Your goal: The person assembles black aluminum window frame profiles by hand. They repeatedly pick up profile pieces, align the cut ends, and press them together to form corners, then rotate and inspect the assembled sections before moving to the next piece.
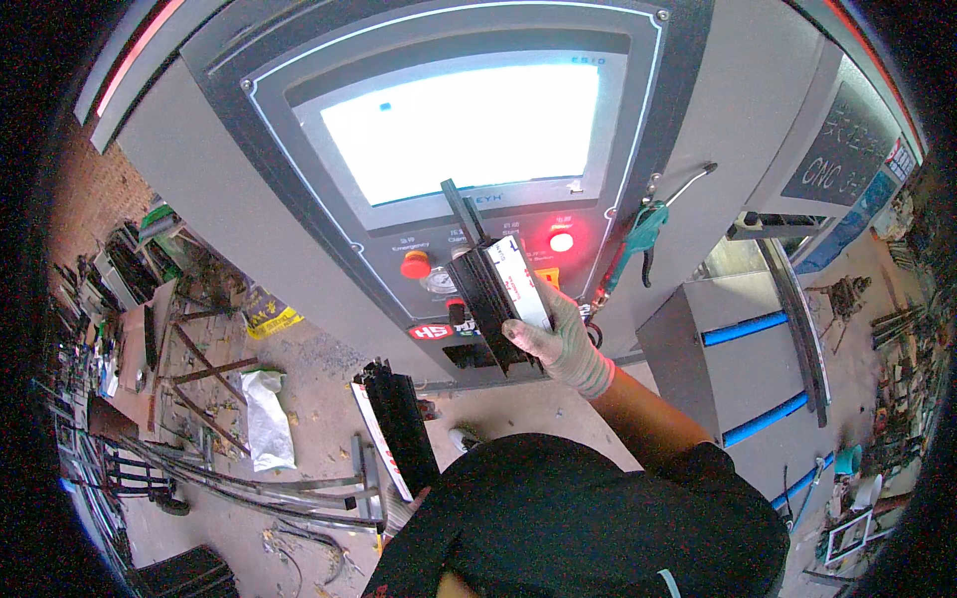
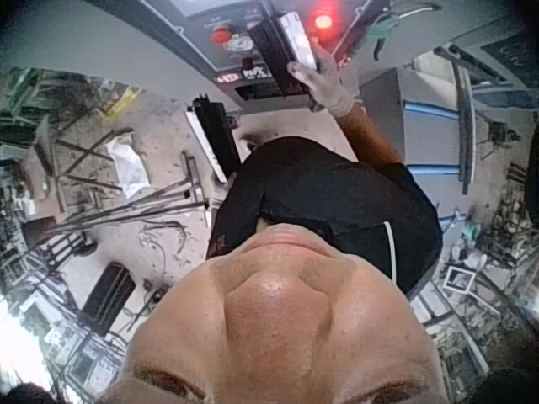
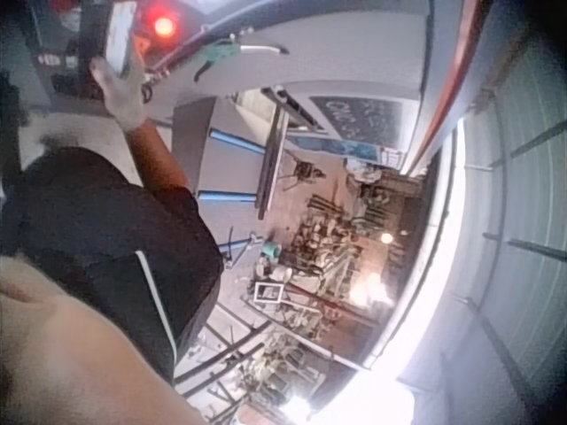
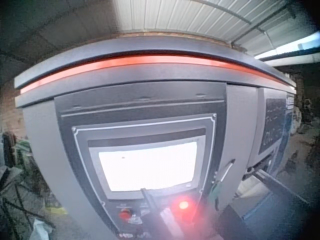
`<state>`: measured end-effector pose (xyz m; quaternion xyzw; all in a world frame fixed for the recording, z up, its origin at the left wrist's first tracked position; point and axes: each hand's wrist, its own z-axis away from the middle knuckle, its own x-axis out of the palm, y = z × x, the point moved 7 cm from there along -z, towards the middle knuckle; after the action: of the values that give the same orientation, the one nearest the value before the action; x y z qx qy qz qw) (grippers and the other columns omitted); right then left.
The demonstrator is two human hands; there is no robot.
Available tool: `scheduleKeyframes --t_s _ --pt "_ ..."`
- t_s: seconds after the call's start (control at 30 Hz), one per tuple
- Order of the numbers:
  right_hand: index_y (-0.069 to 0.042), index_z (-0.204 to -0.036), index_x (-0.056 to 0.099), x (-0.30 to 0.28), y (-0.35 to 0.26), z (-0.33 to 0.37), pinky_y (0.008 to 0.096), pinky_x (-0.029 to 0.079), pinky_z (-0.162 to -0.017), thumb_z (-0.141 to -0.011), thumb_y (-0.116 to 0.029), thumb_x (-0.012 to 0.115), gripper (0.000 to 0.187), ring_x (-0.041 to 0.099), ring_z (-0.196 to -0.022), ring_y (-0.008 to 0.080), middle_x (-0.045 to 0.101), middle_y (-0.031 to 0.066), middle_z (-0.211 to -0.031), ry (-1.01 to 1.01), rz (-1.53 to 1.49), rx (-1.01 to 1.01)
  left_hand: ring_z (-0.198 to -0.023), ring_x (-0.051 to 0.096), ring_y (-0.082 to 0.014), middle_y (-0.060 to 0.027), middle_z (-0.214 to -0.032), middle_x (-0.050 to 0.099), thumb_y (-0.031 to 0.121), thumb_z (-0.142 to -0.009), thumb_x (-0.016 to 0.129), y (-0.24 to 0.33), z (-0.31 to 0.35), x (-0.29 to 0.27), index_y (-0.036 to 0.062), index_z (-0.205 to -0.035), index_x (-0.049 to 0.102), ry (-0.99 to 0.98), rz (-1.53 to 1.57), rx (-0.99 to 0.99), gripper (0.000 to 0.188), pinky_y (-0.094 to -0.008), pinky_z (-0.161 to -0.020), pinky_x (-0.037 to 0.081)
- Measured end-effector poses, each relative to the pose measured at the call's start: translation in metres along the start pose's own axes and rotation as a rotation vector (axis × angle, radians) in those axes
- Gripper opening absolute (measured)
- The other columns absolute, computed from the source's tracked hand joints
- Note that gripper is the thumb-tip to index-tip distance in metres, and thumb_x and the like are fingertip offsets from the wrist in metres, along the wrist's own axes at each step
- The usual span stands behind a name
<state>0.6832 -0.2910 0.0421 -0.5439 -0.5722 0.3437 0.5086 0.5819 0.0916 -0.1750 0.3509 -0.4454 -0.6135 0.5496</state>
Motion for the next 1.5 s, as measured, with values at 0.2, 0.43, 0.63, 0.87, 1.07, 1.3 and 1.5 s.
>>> scheduleKeyframes --t_s 0.2,0.43,0.63,0.87,1.07,1.3,1.5 --pt "0.004 -0.145 0.047 -0.002 0.003 0.002 0.0271 0.050 -0.081 -0.089 -0.032 0.076 0.073 0.058 -0.092 0.0090 0.065 0.0047 -0.113 -0.032 -0.041 -0.013 -0.100 0.062 -0.0159 -0.0057 -0.113 0.068 0.011 -0.083 0.082 -0.011 -0.001 -0.003 -0.0008 -0.126 0.059 0.019 0.132 -0.049 0.049 -0.0335 -0.092 0.051" --pt "-0.002 -0.150 0.042 -0.025 0.014 0.008 0.0245 0.050 -0.068 -0.090 -0.011 0.077 0.070 0.057 -0.084 0.0073 0.060 0.0078 -0.126 -0.018 -0.299 -0.138 -0.101 0.062 -0.0161 -0.0066 -0.113 0.068 0.012 -0.082 0.083 0.006 -0.001 0.002 -0.0020 -0.127 0.060 -0.001 -0.144 0.059 0.052 -0.0335 -0.093 0.051" --pt "-0.002 -0.149 0.043 -0.037 0.017 0.006 0.0221 0.050 -0.068 -0.089 -0.009 0.077 0.069 0.058 -0.085 0.0069 0.061 0.0059 -0.122 0.086 -0.259 -0.082 -0.099 0.061 -0.0158 -0.0059 -0.112 0.068 0.015 -0.081 0.084 0.008 -0.005 0.005 -0.0021 -0.125 0.060 0.000 -0.014 -0.002 0.053 -0.0331 -0.092 0.050" --pt "0.001 -0.147 0.047 -0.024 0.000 0.008 0.0240 0.053 -0.080 -0.091 -0.016 0.075 0.065 0.060 -0.097 0.0080 0.063 0.0065 -0.125 0.040 -0.150 -0.112 -0.098 0.061 -0.0162 -0.0058 -0.110 0.069 0.019 -0.082 0.084 0.011 -0.006 0.004 -0.0007 -0.126 0.060 -0.026 -0.218 0.113 0.054 -0.0326 -0.089 0.051" --pt "0.004 -0.147 0.046 -0.001 0.005 0.006 0.0334 0.049 -0.100 -0.089 -0.026 0.078 0.072 0.061 -0.115 0.0166 0.064 0.0111 -0.131 -0.044 -0.111 -0.048 -0.098 0.063 -0.0173 -0.0065 -0.110 0.069 0.017 -0.082 0.085 0.010 -0.005 0.007 -0.0002 -0.128 0.060 -0.020 -0.083 0.108 0.055 -0.0340 -0.089 0.052" --pt "0.005 -0.148 0.043 0.026 -0.004 -0.007 0.0328 0.049 -0.100 -0.090 -0.028 0.078 0.076 0.062 -0.115 0.0160 0.065 0.0106 -0.128 -0.094 -0.062 -0.087 -0.105 0.063 -0.0172 -0.0069 -0.117 0.069 0.017 -0.081 0.087 -0.004 0.002 0.005 -0.0008 -0.133 0.057 0.012 -0.013 0.001 0.062 -0.0342 -0.095 0.052" --pt "0.004 -0.147 0.044 0.042 -0.016 -0.025 0.0316 0.050 -0.098 -0.091 -0.025 0.077 0.072 0.062 -0.116 0.0156 0.065 0.0112 -0.130 -0.148 -0.070 -0.120 -0.106 0.063 -0.0168 -0.0066 -0.117 0.069 0.018 -0.080 0.087 -0.016 -0.002 0.000 -0.0007 -0.132 0.057 -0.013 0.028 -0.004 0.063 -0.0343 -0.096 0.051"
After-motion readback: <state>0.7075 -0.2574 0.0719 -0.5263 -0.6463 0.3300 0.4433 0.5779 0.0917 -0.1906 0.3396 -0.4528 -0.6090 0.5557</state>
